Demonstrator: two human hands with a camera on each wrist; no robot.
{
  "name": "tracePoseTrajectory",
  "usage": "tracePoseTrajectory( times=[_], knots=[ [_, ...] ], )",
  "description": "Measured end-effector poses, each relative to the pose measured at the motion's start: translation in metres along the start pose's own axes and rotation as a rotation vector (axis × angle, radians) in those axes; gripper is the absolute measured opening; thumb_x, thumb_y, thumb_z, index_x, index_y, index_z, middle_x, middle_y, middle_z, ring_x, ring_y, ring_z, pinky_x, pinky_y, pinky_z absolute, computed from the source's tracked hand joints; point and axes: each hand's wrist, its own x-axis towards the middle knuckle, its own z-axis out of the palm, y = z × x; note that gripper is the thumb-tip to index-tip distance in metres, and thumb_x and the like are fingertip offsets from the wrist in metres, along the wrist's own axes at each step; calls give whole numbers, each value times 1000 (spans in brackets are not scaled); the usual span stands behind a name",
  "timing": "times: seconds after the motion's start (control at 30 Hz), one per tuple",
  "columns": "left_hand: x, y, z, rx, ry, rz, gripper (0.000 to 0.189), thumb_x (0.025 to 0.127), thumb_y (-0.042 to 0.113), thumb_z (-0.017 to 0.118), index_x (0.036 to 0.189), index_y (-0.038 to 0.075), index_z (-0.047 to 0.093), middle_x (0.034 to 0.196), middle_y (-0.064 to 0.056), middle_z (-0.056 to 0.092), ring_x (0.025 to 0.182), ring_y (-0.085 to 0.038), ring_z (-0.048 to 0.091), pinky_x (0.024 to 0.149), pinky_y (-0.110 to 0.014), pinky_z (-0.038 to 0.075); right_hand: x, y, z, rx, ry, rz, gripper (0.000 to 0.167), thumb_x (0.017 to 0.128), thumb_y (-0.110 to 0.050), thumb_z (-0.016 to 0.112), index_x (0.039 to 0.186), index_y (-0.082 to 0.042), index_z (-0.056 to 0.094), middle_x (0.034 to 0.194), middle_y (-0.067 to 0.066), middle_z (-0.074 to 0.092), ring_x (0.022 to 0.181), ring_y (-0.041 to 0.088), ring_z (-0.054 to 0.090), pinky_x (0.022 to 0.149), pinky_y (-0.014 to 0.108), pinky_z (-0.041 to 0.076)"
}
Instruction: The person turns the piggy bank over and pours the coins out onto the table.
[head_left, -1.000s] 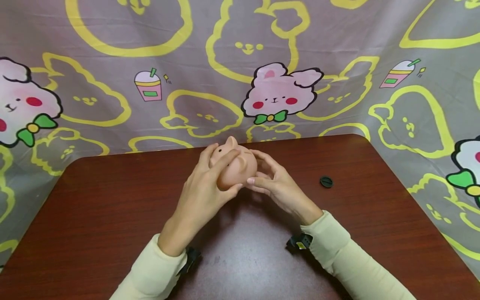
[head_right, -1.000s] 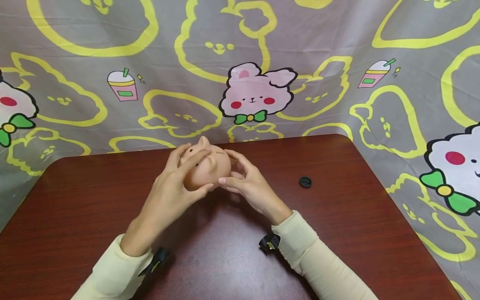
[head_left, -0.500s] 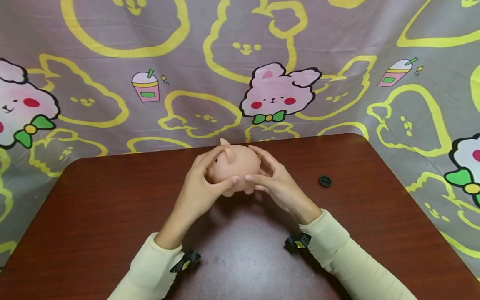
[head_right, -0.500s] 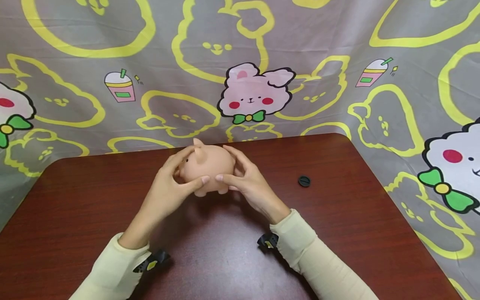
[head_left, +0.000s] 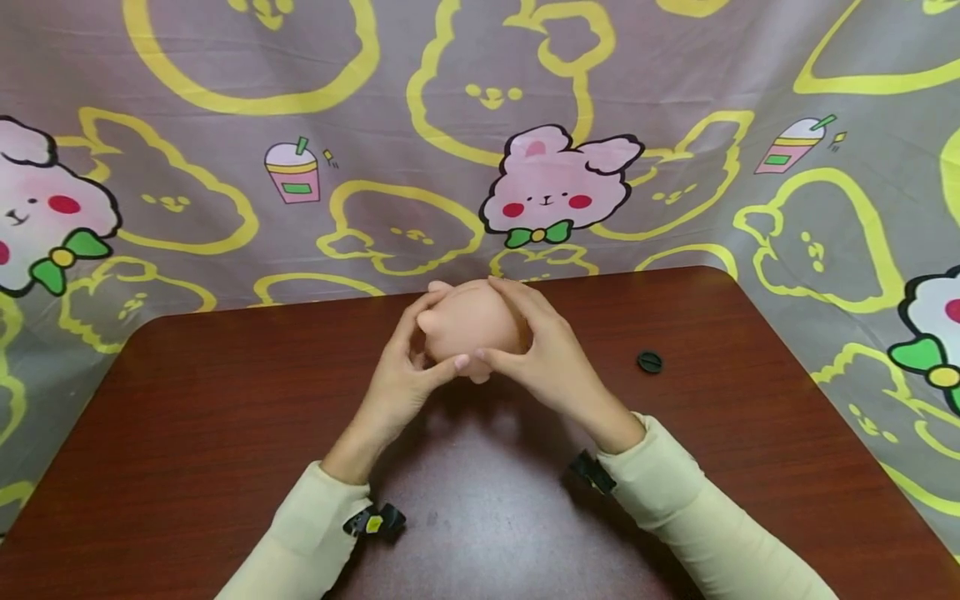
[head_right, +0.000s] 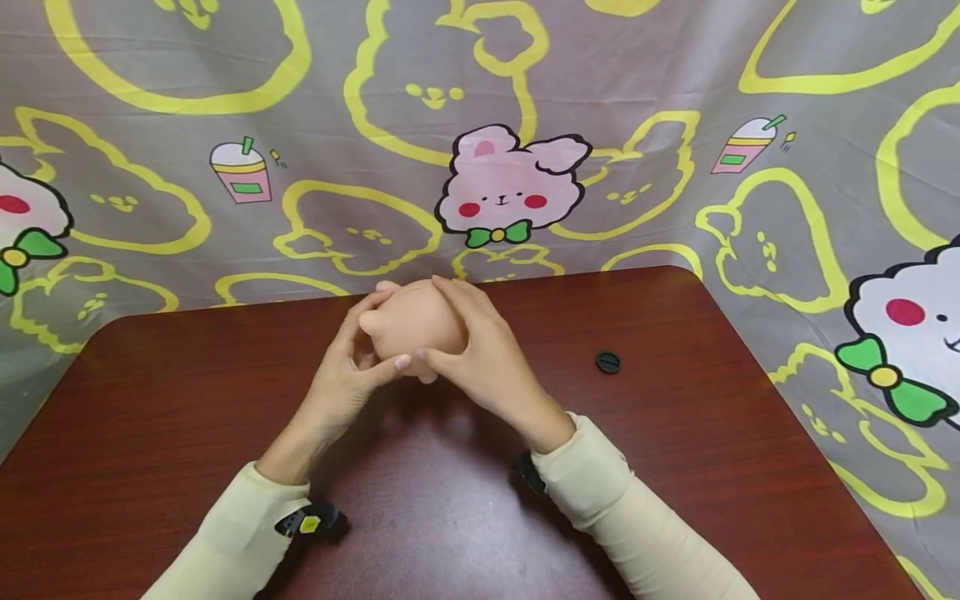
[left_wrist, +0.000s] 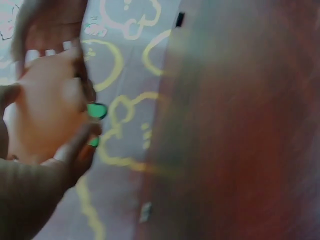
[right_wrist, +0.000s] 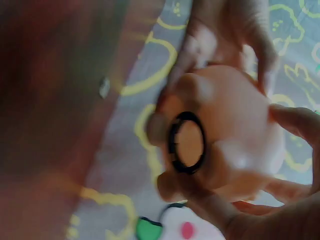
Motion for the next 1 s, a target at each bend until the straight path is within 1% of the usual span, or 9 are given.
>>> tracePoseTrajectory(
  times=[0.07,0.23,0.37,0.5,0.57,0.7,0.8,0.9,1.0],
  knots=[
    [0,-6,2,-121,3,-8,87,90,-15,68,161,23,35,165,3,36,138,-24,49,95,-25,57,4,-8,-2,-83,-15,-19,79,86,-15,85,156,-13,49,161,11,47,149,29,44,115,52,45],
    [-1,-12,8,-366,27,-13,83,94,-18,57,158,31,36,165,4,32,138,-24,48,88,-30,62,16,-29,-8,-236,-85,-5,79,83,-17,79,157,-15,49,161,13,45,147,33,46,111,53,48],
    [-1,-12,10,-435,21,5,81,96,-16,55,157,33,36,165,3,30,137,-27,48,89,-33,62,19,-37,-12,-284,-105,6,79,83,-17,78,156,-15,49,161,14,45,142,36,51,107,54,50],
    [-1,-13,10,-444,12,12,81,96,-16,56,157,32,36,164,4,31,136,-27,49,89,-34,63,19,-37,-12,-288,-106,10,79,83,-17,78,156,-15,49,161,15,44,143,37,50,107,54,50],
    [-1,-13,10,-427,22,23,82,94,-17,57,156,32,37,164,4,32,135,-26,50,89,-34,62,19,-35,-11,-282,-107,0,78,83,-17,79,156,-15,50,161,16,44,144,37,50,108,54,50],
    [1,-13,8,-309,58,109,86,88,-21,63,156,24,38,162,2,36,139,-23,48,94,-32,60,19,-29,-12,-252,-111,-75,78,85,-17,84,155,-11,49,161,17,44,148,35,44,114,55,46],
    [1,-11,6,-175,86,188,89,82,-22,69,157,15,37,160,-1,41,139,-23,49,95,-28,59,19,-21,-14,-229,-114,-153,81,85,-17,88,155,-10,48,161,17,42,151,34,40,117,55,43],
    [0,-8,4,-33,93,267,89,79,-21,75,155,8,38,160,-3,41,137,-25,51,95,-26,58,19,-12,-15,-219,-113,-227,83,84,-14,89,155,-12,47,162,17,41,149,35,41,116,55,45],
    [-1,-7,2,185,111,387,84,77,-13,82,150,7,45,162,-7,37,131,-25,52,87,-21,58,18,-4,-16,-235,-100,-314,84,83,-10,89,155,-13,46,162,19,40,149,36,43,113,53,48]
  ],
)
